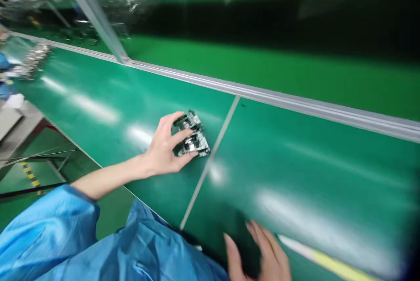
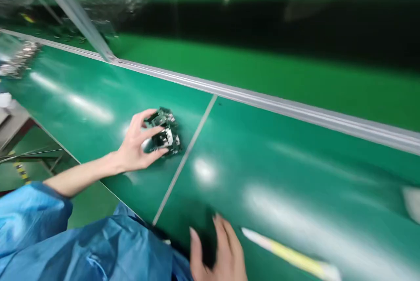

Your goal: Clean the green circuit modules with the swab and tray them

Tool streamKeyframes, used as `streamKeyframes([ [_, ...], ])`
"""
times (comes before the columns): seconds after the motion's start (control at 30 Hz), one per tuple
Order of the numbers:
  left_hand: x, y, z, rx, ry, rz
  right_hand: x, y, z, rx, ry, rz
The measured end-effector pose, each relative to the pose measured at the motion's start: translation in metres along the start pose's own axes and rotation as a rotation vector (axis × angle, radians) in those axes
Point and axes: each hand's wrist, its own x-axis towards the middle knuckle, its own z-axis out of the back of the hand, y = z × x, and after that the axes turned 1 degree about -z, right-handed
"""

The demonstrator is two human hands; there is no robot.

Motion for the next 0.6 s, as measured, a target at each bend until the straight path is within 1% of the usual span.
streamKeyframes([
  [0.03,-0.020,-0.024,-0.004,-0.024,-0.002,0.001,0.000,0.012,-0.001,-0.062,-0.006,-0.045],
  [0.07,-0.037,-0.046,-0.007,-0.040,0.017,0.036,0.002,0.024,-0.003,-0.121,0.004,-0.089],
  [0.13,-0.057,-0.080,-0.009,-0.040,0.094,0.142,0.009,0.043,-0.008,-0.165,-0.003,-0.097],
  [0.2,-0.067,-0.102,-0.004,-0.032,0.203,0.208,0.017,0.054,-0.011,-0.183,-0.015,-0.105],
  [0.27,-0.071,-0.111,0.009,-0.055,0.323,0.197,0.019,0.058,-0.010,-0.179,-0.015,-0.124],
  [0.33,-0.072,-0.107,0.025,-0.130,0.422,0.159,0.015,0.057,-0.007,-0.153,0.009,-0.129],
  [0.4,-0.069,-0.094,0.039,-0.253,0.453,0.163,0.009,0.053,-0.004,-0.115,0.030,-0.135],
  [0.43,-0.066,-0.085,0.043,-0.332,0.444,0.184,0.006,0.051,-0.003,-0.094,0.033,-0.145],
  [0.5,-0.058,-0.065,0.042,-0.508,0.407,0.243,0.003,0.046,0.001,-0.054,0.032,-0.164],
  [0.53,-0.053,-0.056,0.037,-0.597,0.397,0.264,0.003,0.043,0.003,-0.039,0.044,-0.157],
  [0.6,-0.043,-0.041,0.020,-0.746,0.410,0.290,0.007,0.039,0.012,-0.045,0.108,-0.095],
])
